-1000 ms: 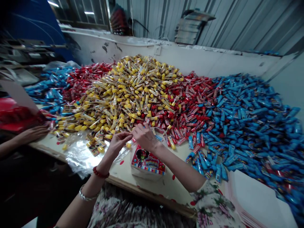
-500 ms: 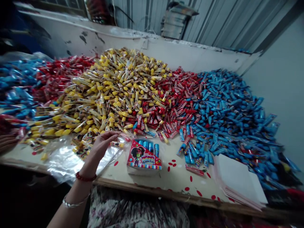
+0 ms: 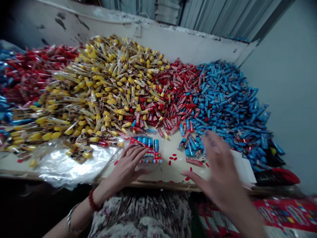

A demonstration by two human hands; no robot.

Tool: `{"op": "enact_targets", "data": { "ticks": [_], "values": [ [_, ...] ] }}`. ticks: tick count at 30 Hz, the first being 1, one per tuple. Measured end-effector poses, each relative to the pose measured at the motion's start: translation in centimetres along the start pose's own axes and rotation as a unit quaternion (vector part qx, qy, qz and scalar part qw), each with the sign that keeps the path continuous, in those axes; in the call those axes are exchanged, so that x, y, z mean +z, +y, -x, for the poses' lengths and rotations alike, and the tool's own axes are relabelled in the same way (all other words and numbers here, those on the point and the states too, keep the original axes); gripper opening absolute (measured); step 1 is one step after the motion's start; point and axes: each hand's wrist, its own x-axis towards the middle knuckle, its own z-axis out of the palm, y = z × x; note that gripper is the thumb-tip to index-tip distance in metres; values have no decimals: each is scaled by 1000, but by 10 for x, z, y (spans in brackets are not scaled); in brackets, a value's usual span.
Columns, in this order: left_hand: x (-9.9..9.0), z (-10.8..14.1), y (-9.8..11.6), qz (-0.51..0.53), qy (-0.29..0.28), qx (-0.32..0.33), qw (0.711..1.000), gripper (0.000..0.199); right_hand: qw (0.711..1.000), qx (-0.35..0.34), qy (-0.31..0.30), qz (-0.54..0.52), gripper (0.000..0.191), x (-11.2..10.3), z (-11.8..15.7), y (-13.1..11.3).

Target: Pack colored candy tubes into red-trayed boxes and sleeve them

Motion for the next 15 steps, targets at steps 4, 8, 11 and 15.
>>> {"op": "enact_targets", "data": {
  "ticks": [4,8,11,15],
  "values": [
    [15,-20,-21,-11,-64,-67,996,31,983,-142,-109,41,64,66,-61,-29],
    [15,-27,-31,35,-104,-108,988,7,952,-194,-230,50,21,117,-104,-41],
    [18,-27,-28,46,-75,-135,987,13,947,-197,-252,11,20,120,-90,-45],
    [29,-25,-20,33,-9,-192,981,16,965,-178,-190,-33,20,116,-36,-58]
  ]
}}
